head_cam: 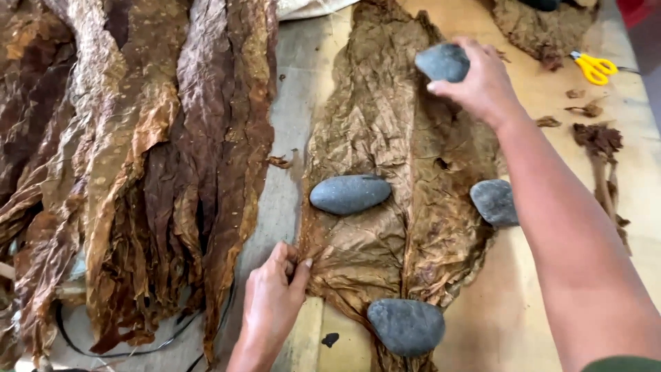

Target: Flattening and smoothing large dried tobacco leaves on a wooden table using stones as weights.

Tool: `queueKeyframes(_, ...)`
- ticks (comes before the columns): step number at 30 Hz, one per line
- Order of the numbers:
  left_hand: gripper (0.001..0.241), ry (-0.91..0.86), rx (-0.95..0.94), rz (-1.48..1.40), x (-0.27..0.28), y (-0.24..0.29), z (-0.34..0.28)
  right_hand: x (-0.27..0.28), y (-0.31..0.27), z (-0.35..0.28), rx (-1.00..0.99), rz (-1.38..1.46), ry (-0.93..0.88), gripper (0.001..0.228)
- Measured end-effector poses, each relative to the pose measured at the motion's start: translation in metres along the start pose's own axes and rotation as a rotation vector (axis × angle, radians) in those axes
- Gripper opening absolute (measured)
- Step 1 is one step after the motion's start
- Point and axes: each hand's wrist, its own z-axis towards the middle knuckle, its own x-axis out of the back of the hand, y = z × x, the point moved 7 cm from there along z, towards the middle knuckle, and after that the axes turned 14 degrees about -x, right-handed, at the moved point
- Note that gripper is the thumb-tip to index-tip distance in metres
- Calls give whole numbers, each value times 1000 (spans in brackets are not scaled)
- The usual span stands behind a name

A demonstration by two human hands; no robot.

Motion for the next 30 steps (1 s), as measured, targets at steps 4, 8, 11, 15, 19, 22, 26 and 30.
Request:
queueKeyframes(4,15,44,-1,-65,0,-7,2,-46,24,96,142,-8,142,79)
queueKeyframes(8,10,-19,-10,-107,-6,-14,6,-53,17,123,194,-65,261,73)
queueKeyframes(11,11,-31,-23,-101,-10,-18,6,-46,-3,115,50,-9,204,71)
queueKeyframes(15,14,-16,-51,-90,-11,-21,7,-46,3,140,-19,-13,223,69)
queueKeyframes(19,15,-7,-57,-94,-8,-17,4,-49,17,166,-115,-21,221,71)
queueKeyframes(22,15,8,-105,-97,-9,-18,4,-35,40,177,-124,66,366,68)
queueKeyframes(26,13,7,-98,-138,-5,-13,5,-4,22,116,149,206,356,49)
queueKeyframes(30,10,0,-52,-140,-6,-17,5,-30,-28,45,2,46,-20,67)
